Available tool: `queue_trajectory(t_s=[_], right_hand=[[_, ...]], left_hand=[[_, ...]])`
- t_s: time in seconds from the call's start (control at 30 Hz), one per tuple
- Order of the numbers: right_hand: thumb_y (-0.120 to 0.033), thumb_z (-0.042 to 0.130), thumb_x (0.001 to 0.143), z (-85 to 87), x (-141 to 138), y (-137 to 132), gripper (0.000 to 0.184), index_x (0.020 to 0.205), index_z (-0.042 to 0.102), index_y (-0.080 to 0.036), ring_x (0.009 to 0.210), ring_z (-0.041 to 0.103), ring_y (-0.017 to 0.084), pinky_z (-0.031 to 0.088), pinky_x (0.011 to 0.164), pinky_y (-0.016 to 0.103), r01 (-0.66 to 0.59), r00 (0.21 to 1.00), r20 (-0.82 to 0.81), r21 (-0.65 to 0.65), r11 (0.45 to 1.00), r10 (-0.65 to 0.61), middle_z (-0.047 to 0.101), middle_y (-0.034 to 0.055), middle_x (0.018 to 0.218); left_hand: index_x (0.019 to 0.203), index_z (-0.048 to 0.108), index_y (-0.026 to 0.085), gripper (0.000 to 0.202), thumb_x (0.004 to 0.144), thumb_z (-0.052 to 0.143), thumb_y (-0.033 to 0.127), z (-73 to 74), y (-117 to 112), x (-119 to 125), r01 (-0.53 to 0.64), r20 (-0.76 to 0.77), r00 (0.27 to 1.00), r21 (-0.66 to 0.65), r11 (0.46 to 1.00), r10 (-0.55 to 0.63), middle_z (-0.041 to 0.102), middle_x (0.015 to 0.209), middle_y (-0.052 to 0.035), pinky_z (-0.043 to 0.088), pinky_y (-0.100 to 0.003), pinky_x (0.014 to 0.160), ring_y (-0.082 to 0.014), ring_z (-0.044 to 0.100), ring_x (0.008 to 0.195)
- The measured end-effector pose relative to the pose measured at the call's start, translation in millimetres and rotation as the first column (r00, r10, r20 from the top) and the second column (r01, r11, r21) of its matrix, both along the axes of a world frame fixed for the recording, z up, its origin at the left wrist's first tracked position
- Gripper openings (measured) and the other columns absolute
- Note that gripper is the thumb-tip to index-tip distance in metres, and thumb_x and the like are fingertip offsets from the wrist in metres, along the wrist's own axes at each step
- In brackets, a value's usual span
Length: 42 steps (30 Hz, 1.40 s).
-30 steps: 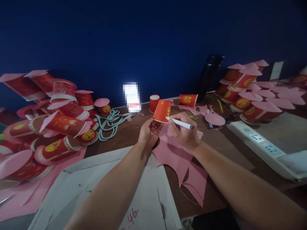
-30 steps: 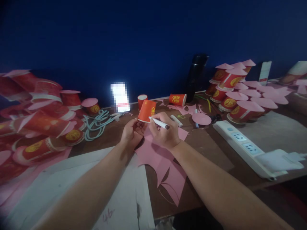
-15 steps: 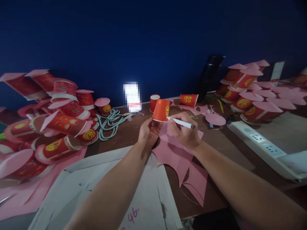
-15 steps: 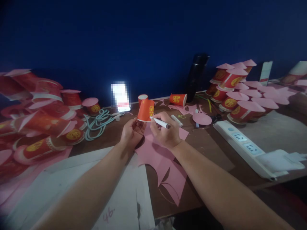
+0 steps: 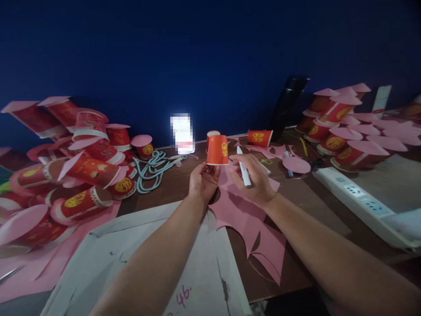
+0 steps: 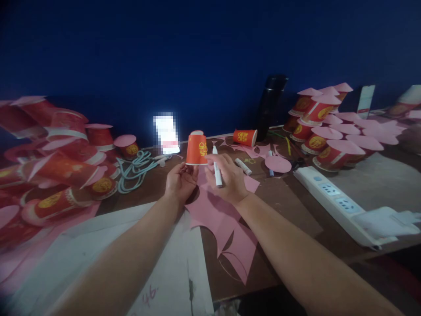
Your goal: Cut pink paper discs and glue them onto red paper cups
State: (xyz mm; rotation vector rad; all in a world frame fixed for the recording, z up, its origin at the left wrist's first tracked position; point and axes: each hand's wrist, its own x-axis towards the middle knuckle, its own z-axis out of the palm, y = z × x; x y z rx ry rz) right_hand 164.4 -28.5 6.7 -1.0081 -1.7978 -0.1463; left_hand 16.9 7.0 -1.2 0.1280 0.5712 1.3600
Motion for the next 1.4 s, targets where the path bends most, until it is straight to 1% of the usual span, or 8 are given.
queue_trajectory(t_s=[0.17, 0.33, 0.5, 0.57, 0.7, 0.93, 1.2, 1.4], right_hand=[[-0.018, 0.058, 0.083, -4.8, 1.0, 2.6, 0.025, 0.108, 0.058, -0.023, 0.085, 0.062, 0.02, 0.051, 0.071, 0.032, 0.018, 0.99, 0.144, -0.028, 0.999, -0.014, 0.061, 0.0069, 0.098], [-0.016, 0.056, 0.083, -8.2, 4.2, 7.7, 0.019, 0.099, 0.063, -0.024, 0.081, 0.059, 0.02, 0.049, 0.074, 0.032, 0.057, 0.975, 0.208, 0.086, 0.995, -0.074, 0.06, 0.0044, 0.086], [-0.016, 0.055, 0.085, -8.9, 5.8, 9.2, 0.019, 0.098, 0.066, -0.026, 0.08, 0.056, 0.02, 0.048, 0.074, 0.033, 0.091, 0.959, 0.253, 0.158, 0.983, -0.129, 0.058, 0.0045, 0.084], [-0.017, 0.054, 0.086, -8.7, 6.2, 8.5, 0.02, 0.099, 0.067, -0.027, 0.079, 0.056, 0.02, 0.048, 0.074, 0.033, 0.08, 0.959, 0.258, 0.143, 0.987, -0.115, 0.058, 0.0043, 0.084], [-0.018, 0.056, 0.085, -7.7, 6.3, 6.5, 0.025, 0.107, 0.065, -0.027, 0.085, 0.059, 0.021, 0.049, 0.078, 0.034, 0.047, 0.979, 0.191, 0.09, 0.995, -0.064, 0.061, 0.0051, 0.09], [-0.02, 0.052, 0.088, -0.5, -0.5, 0.0, 0.037, 0.124, 0.056, -0.024, 0.09, 0.061, 0.022, 0.053, 0.081, 0.039, 0.011, 1.0, 0.006, 0.077, 0.997, -0.012, 0.066, 0.0092, 0.103], [-0.024, 0.053, 0.088, 1.1, -3.9, -3.3, 0.01, 0.096, 0.058, -0.02, 0.082, 0.063, 0.02, 0.052, 0.074, 0.036, 0.052, 0.995, -0.085, 0.089, 0.995, -0.044, 0.066, 0.0073, 0.087], [-0.022, 0.056, 0.088, -1.8, -2.9, -1.3, 0.008, 0.094, 0.058, -0.019, 0.078, 0.063, 0.018, 0.051, 0.069, 0.032, 0.055, 0.996, -0.072, 0.087, 0.995, -0.048, 0.064, 0.0066, 0.084]], left_hand=[[0.066, 0.056, 0.015, 0.018, 0.082, 0.05, 0.008, 0.7, -3.9, 1.9, 0.007, 0.011, 1.0, 0.0, 1.0, -0.007, 0.062, 0.063, -0.0007, 0.055, -0.024, 0.075, -0.0085, 0.062, 0.063], [0.065, 0.057, 0.015, 0.019, 0.082, 0.05, 0.01, 1.7, -7.2, 5.0, 0.029, -0.002, 1.0, 0.005, 1.0, -0.029, 0.061, 0.062, -0.0011, 0.055, -0.025, 0.078, -0.0092, 0.062, 0.063], [0.077, 0.063, 0.013, 0.014, 0.084, 0.059, 0.024, 3.5, -13.9, 7.6, 0.154, 0.015, 0.987, 0.128, 0.98, -0.157, 0.064, 0.07, -0.0032, 0.054, -0.023, 0.075, -0.0108, 0.064, 0.07], [0.079, 0.064, 0.012, 0.01, 0.083, 0.063, 0.021, 4.3, -17.5, 10.3, 0.173, 0.002, 0.984, 0.155, 0.973, -0.176, 0.064, 0.071, -0.0031, 0.053, -0.021, 0.074, -0.0095, 0.063, 0.068], [0.077, 0.063, 0.009, 0.005, 0.082, 0.061, 0.009, 5.5, -20.4, 15.4, 0.149, -0.041, 0.988, 0.105, 0.983, -0.145, 0.065, 0.073, -0.005, 0.053, -0.018, 0.071, -0.0082, 0.063, 0.067], [0.075, 0.061, 0.011, 0.011, 0.085, 0.056, 0.009, 4.7, -12.8, 13.6, 0.082, -0.056, 0.995, 0.026, 0.996, -0.08, 0.064, 0.068, -0.0039, 0.054, -0.017, 0.068, -0.0073, 0.061, 0.061], [0.074, 0.062, 0.009, 0.011, 0.084, 0.057, 0.008, 4.2, -14.4, 14.4, 0.114, -0.081, 0.991, 0.039, 0.993, -0.111, 0.065, 0.067, -0.0053, 0.054, -0.02, 0.073, -0.0085, 0.064, 0.063], [0.074, 0.063, 0.008, 0.01, 0.083, 0.059, 0.007, 2.3, -14.5, 16.0, 0.127, -0.101, 0.988, 0.068, 0.99, -0.12, 0.067, 0.067, -0.0059, 0.054, -0.02, 0.075, -0.009, 0.065, 0.063]])
